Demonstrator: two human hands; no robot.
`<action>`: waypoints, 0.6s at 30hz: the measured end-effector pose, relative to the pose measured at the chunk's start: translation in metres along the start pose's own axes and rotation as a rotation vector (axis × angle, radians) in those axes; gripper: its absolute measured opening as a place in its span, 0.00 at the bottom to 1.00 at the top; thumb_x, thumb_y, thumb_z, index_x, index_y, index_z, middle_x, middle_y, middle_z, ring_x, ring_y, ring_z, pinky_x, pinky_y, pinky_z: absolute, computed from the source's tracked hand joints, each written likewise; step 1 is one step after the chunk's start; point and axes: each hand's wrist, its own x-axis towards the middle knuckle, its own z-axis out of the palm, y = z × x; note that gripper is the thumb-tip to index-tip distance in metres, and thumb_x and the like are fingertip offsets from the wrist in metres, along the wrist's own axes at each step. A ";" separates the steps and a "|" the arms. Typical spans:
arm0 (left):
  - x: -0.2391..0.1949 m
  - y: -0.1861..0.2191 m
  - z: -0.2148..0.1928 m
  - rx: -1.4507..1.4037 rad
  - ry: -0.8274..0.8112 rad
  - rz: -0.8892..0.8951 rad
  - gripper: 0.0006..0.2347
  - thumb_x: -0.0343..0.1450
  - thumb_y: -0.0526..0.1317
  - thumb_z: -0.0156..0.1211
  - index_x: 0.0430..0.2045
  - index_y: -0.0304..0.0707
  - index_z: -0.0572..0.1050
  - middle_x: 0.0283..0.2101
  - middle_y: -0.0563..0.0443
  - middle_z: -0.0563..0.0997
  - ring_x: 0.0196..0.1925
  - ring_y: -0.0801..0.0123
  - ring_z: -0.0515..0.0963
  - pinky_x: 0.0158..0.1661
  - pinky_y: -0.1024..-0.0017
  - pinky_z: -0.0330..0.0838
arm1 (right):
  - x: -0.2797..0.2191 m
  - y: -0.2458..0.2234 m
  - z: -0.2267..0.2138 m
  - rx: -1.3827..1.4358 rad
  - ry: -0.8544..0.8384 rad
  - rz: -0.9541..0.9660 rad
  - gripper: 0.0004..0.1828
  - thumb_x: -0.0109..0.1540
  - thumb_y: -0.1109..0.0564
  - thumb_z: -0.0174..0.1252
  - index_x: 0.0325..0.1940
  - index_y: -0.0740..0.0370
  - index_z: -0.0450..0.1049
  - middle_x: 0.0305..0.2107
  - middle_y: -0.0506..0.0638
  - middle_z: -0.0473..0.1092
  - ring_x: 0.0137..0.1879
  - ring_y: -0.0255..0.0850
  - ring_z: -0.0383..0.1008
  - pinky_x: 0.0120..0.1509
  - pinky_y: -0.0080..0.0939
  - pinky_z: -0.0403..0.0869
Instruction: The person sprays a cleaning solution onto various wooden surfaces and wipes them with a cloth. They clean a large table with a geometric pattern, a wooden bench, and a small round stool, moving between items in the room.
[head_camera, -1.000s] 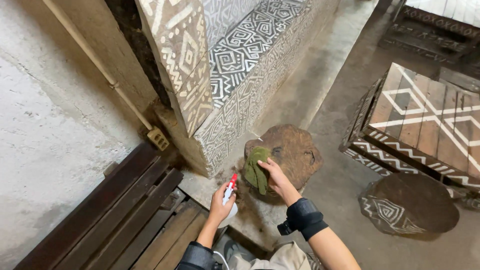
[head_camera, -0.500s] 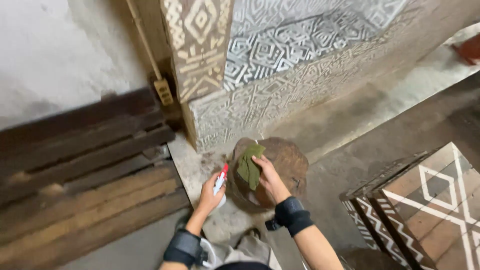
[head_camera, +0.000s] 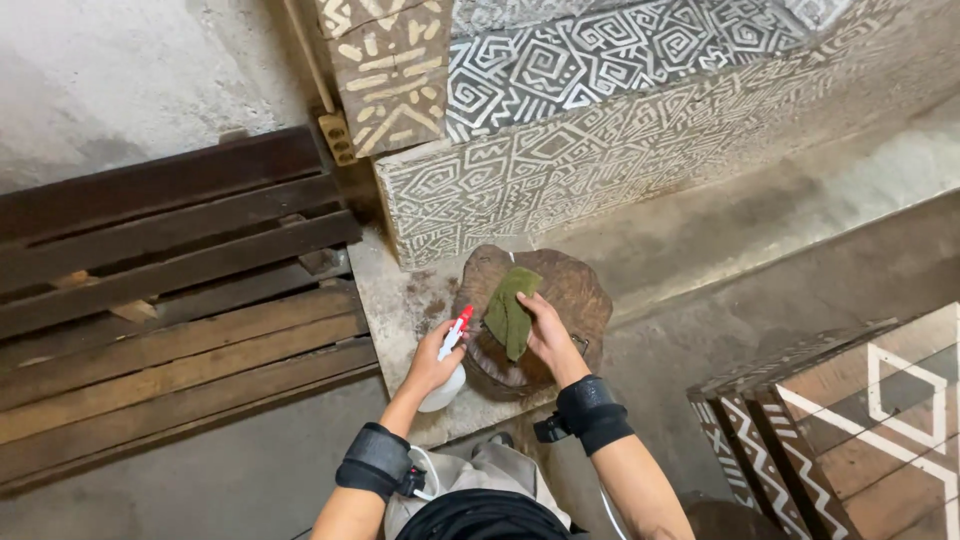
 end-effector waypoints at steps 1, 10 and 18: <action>0.002 -0.006 0.000 -0.002 -0.007 0.005 0.16 0.66 0.32 0.59 0.49 0.32 0.75 0.42 0.47 0.86 0.48 0.67 0.84 0.49 0.69 0.74 | 0.001 -0.001 -0.004 -0.001 0.004 -0.008 0.18 0.67 0.58 0.52 0.62 0.62 0.67 0.52 0.53 0.74 0.56 0.44 0.76 0.62 0.48 0.75; 0.016 -0.034 -0.001 -0.013 -0.075 0.070 0.15 0.66 0.31 0.60 0.48 0.33 0.76 0.42 0.46 0.86 0.47 0.63 0.85 0.49 0.68 0.75 | -0.006 -0.008 0.003 -0.044 0.068 -0.060 0.17 0.68 0.58 0.53 0.61 0.63 0.68 0.51 0.53 0.74 0.54 0.44 0.76 0.60 0.48 0.76; 0.008 -0.036 0.001 -0.053 -0.054 0.050 0.16 0.65 0.31 0.60 0.48 0.33 0.75 0.42 0.46 0.86 0.47 0.64 0.85 0.50 0.68 0.75 | 0.005 0.008 -0.012 -0.116 0.197 0.050 0.18 0.67 0.58 0.53 0.61 0.64 0.67 0.49 0.53 0.74 0.53 0.43 0.77 0.58 0.48 0.76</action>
